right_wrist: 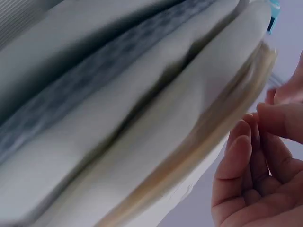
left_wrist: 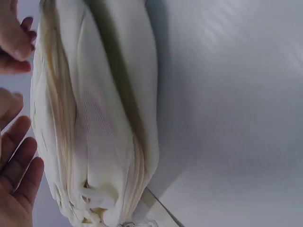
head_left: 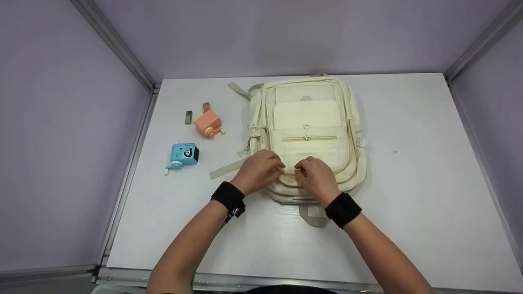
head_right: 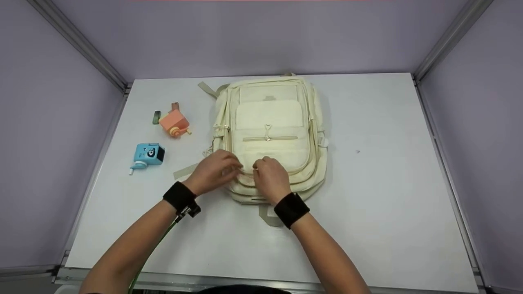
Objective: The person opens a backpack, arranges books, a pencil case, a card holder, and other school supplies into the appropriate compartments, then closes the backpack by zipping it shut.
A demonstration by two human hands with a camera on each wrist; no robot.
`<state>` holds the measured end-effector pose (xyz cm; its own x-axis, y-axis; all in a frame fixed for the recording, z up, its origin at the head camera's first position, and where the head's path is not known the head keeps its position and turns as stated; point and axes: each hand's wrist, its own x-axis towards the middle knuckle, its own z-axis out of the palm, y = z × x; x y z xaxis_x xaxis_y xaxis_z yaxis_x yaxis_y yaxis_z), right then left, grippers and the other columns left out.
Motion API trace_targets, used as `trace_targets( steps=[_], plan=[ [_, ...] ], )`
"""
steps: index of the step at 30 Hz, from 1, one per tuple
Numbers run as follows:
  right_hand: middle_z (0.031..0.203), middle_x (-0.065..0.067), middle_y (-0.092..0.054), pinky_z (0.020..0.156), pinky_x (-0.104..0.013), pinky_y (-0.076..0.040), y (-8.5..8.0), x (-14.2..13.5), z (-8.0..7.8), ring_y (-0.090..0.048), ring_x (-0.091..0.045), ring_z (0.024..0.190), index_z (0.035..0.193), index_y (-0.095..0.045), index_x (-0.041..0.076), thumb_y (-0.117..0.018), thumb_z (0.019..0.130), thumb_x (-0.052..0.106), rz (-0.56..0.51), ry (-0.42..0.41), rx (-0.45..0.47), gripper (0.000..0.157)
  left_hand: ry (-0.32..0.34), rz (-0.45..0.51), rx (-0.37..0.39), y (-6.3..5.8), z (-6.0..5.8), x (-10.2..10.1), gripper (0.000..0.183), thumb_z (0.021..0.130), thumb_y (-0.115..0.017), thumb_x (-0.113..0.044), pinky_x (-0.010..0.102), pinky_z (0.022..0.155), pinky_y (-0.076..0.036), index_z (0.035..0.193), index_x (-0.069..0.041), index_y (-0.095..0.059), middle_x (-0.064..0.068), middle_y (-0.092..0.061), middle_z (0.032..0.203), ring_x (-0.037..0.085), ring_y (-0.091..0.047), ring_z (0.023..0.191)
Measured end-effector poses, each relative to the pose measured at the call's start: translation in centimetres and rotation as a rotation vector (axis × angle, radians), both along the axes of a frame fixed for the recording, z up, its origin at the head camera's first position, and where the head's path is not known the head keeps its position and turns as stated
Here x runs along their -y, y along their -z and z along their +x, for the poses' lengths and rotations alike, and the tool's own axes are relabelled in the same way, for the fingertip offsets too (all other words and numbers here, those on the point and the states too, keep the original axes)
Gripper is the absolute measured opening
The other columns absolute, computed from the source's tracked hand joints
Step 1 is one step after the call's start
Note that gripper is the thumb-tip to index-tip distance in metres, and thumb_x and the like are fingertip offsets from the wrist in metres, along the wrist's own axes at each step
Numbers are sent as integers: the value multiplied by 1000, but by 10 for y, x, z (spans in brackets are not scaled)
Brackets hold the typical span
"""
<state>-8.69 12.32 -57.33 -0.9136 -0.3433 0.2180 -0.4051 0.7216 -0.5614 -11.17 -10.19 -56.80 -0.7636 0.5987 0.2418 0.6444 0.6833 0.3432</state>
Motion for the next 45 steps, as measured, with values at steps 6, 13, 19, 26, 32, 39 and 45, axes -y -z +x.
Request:
trace_targets(
  steps=[6, 13, 19, 26, 32, 39, 45],
  plan=[
    [89, -7, -68, 72, -40, -52, 3, -26, -1, -64, -25, 82, 97, -77, 5, -72, 94, 10, 33, 16, -31, 9, 117, -136, -116, 9, 21, -15, 14, 94, -77, -33, 34, 82, -51, 99, -21, -81, -3, -70, 101, 18, -63, 96],
    [105, -11, -70, 89, -49, -49, 13, -53, -2, -63, -34, 100, 102, -77, 7, -77, 93, 26, 3, -103, -160, 20, 6, -126, -68, 3, 25, -23, 12, 103, -65, -25, 30, 76, -55, 105, -18, -74, -4, -71, 101, 15, -67, 93],
    [137, -16, -61, 113, -54, -32, 19, -86, -5, -51, -37, 131, 129, -69, 5, -86, 84, 22, -18, -172, -230, 51, -86, -46, 7, -16, 24, -23, 13, 107, -58, -27, 32, 73, -55, 110, -18, -68, -6, -70, 105, 14, -66, 97],
    [147, -15, -56, 120, -47, -26, 14, -112, -24, -45, -35, 140, 141, -60, 5, -78, 72, -18, -22, -71, -258, 75, -119, 73, -26, -40, 15, -21, 18, 106, -59, -25, 33, 80, -54, 116, -16, -70, -3, -72, 111, 16, -65, 100],
    [142, -12, -61, 117, -48, -32, -4, -116, -45, -47, -33, 140, 128, -70, 6, -74, 80, -18, -153, -47, -148, 54, -183, 183, -31, -58, 3, -20, 24, 108, -53, -30, 36, 79, -54, 115, -16, -71, 0, -70, 103, 17, -64, 100],
    [117, -10, -74, 94, -51, -52, -23, -111, -48, -68, -31, 111, 116, -74, 11, -70, 98, 14, -99, 55, -48, 18, -269, 255, -2, -65, -6, -21, 27, 109, -51, -34, 36, 74, -52, 113, -15, -71, -1, -70, 99, 18, -62, 91],
    [116, -9, -74, 94, -52, -51, -29, -109, -50, -68, -31, 110, 116, -73, 13, -67, 100, 16, -84, 84, -10, 18, -247, 260, -9, -63, -2, -17, 26, 108, -54, -34, 33, 75, -51, 113, -15, -72, -2, -69, 99, 14, -61, 89]
  ],
)
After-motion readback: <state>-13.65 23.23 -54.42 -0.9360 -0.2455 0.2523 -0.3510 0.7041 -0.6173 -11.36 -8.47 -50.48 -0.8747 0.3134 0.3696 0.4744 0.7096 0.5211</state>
